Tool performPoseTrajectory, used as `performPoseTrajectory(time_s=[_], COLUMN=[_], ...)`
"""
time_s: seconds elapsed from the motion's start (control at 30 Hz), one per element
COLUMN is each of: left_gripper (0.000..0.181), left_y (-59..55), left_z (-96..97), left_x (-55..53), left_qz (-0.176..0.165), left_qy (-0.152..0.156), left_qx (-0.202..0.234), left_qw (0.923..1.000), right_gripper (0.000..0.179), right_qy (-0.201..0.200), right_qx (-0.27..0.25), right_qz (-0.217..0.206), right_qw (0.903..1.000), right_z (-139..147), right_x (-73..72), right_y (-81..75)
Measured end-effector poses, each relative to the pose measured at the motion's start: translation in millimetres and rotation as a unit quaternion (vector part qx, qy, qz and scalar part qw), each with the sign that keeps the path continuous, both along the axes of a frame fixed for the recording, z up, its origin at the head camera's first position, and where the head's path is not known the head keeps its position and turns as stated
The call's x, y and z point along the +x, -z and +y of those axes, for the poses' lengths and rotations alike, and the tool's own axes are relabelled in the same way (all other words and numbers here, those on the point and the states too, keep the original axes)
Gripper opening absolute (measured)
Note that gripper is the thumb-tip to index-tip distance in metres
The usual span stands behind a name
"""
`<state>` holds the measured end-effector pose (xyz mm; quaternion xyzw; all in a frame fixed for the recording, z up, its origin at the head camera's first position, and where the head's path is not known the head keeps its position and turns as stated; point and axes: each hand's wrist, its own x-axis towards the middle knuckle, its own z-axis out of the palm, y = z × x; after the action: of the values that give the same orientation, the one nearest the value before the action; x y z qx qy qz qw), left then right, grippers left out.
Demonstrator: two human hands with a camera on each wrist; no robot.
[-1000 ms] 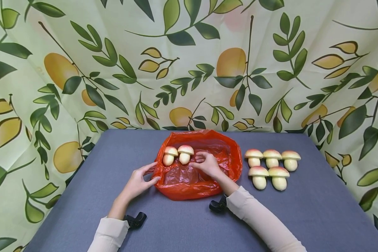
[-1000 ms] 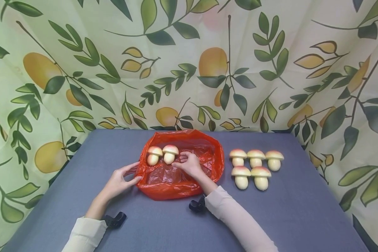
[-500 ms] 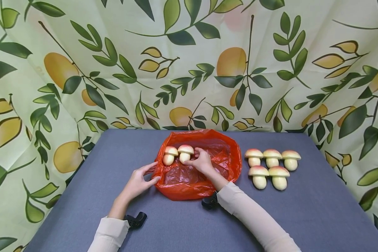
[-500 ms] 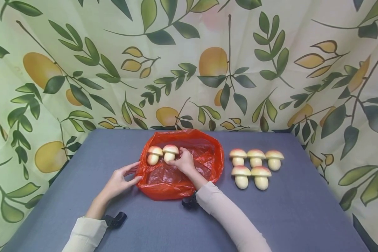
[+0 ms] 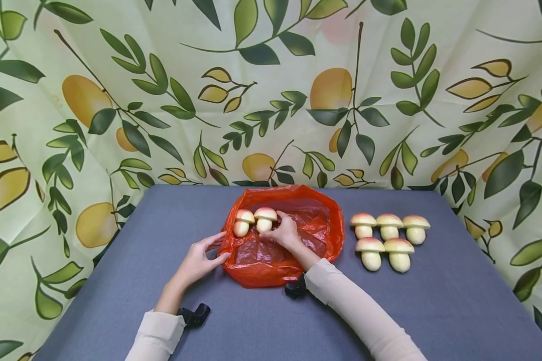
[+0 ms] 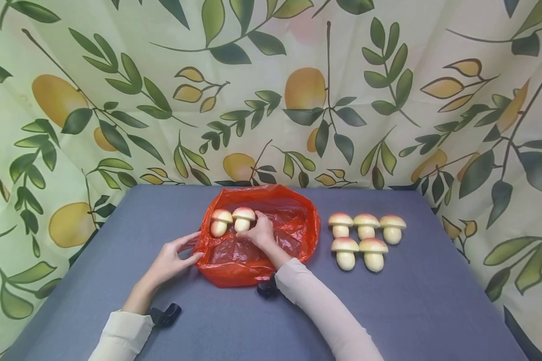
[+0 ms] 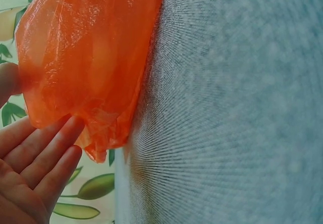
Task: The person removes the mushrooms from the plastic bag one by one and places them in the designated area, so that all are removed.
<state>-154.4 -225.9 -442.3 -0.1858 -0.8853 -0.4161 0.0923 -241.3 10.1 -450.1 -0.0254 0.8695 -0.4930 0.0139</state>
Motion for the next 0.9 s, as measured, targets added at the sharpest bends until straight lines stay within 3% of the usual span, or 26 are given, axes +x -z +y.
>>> performPoseTrajectory(time_s=[0.27, 0.5, 0.9], left_gripper=[0.052, 0.052, 0.052], left_y=[-0.9, -0.4, 0.6], left_z=[-0.3, 0.1, -0.1], left_x=[0.0, 0.1, -0.5], left_qz=[-0.004, -0.005, -0.007], left_qy=[-0.002, -0.003, -0.003], left_qx=[-0.004, 0.0, 0.004], left_qw=[1.0, 1.0, 1.0], right_gripper=[0.088, 0.078, 0.072], right_qy=[0.006, 0.011, 0.006], right_qx=[0.005, 0.008, -0.005], right_qz=[-0.003, 0.018, 0.01], right_qw=[1.0, 0.9997, 0.9999], right_z=[-2.2, -1.6, 0.8], right_x=[1.2, 0.8, 1.0], right_y=[-1.2, 0.8, -2.0])
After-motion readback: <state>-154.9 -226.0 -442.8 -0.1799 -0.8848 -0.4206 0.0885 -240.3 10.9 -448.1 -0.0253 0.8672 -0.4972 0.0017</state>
